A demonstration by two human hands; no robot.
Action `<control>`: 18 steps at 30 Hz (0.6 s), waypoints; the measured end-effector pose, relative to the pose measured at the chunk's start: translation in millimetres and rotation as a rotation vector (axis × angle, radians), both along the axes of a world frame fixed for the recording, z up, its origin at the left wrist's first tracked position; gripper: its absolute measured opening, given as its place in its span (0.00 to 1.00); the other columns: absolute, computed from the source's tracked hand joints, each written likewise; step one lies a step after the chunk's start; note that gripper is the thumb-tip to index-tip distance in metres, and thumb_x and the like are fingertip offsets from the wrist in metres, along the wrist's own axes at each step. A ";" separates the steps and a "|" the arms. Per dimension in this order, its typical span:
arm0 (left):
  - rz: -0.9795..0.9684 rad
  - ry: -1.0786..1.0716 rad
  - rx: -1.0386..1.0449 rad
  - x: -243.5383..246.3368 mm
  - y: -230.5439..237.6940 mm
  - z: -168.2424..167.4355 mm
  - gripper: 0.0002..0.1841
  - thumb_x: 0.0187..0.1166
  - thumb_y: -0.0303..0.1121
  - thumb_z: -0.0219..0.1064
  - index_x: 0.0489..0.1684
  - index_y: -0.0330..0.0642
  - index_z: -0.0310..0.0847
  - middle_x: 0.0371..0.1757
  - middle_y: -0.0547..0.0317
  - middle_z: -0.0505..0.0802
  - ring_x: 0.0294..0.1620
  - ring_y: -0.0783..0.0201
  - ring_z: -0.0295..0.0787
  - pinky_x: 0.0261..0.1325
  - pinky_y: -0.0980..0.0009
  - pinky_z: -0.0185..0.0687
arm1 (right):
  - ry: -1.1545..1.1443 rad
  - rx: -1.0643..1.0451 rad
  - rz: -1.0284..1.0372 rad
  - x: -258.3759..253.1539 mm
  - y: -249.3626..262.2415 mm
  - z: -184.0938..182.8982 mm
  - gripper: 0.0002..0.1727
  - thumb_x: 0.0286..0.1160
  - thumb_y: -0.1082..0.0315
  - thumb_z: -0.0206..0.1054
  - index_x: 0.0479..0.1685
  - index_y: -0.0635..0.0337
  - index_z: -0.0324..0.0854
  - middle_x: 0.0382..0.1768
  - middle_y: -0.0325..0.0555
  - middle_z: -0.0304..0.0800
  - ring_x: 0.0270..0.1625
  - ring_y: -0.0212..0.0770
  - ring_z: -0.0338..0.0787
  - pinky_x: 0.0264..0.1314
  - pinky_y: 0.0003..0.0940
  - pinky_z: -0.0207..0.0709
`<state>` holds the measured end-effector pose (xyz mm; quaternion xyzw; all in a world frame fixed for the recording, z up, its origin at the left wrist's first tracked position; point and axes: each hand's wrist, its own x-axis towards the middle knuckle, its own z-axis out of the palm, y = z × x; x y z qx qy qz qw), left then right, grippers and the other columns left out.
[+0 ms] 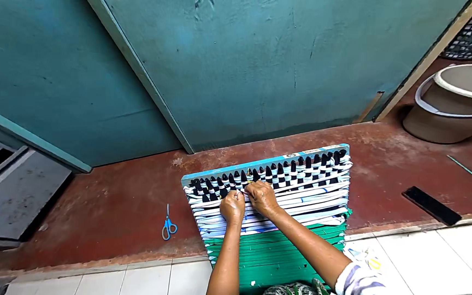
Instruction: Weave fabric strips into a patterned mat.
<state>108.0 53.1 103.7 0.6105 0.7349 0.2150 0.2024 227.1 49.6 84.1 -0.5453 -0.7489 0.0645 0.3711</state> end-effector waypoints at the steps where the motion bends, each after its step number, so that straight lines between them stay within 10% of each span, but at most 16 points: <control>1: 0.008 -0.093 0.056 -3.2 1.4 -4.8 0.12 0.82 0.33 0.65 0.39 0.33 0.90 0.34 0.42 0.93 0.43 0.44 0.91 0.50 0.43 0.80 | 0.005 -0.005 0.005 0.6 0.0 0.0 0.06 0.67 0.77 0.68 0.35 0.66 0.92 0.36 0.56 0.95 0.45 0.60 0.94 0.50 0.57 0.82; 6: 0.022 -0.884 0.227 -33.7 -9.4 -20.3 0.08 0.79 0.21 0.57 0.30 0.35 0.80 0.17 0.70 0.78 0.16 0.79 0.70 0.24 0.81 0.69 | 0.037 -0.014 0.006 2.1 0.3 0.8 0.07 0.66 0.78 0.68 0.37 0.66 0.92 0.38 0.57 0.96 0.45 0.60 0.94 0.51 0.57 0.82; 12: 0.199 -1.320 0.165 -91.9 -39.2 8.4 0.12 0.85 0.26 0.40 0.45 0.41 0.73 0.45 0.57 0.94 0.38 0.64 0.94 0.36 0.67 0.90 | 0.108 0.053 -0.020 0.8 -1.4 -9.1 0.08 0.64 0.77 0.68 0.38 0.64 0.92 0.39 0.53 0.96 0.46 0.57 0.94 0.49 0.57 0.81; 18: 0.187 -1.488 0.311 -134.1 -41.1 8.4 0.19 0.87 0.26 0.34 0.34 0.48 0.73 0.25 0.65 0.92 0.27 0.67 0.93 0.33 0.68 0.92 | 0.228 0.163 0.004 5.7 -1.9 -16.2 0.10 0.62 0.79 0.68 0.40 0.66 0.92 0.41 0.55 0.95 0.47 0.55 0.95 0.50 0.54 0.84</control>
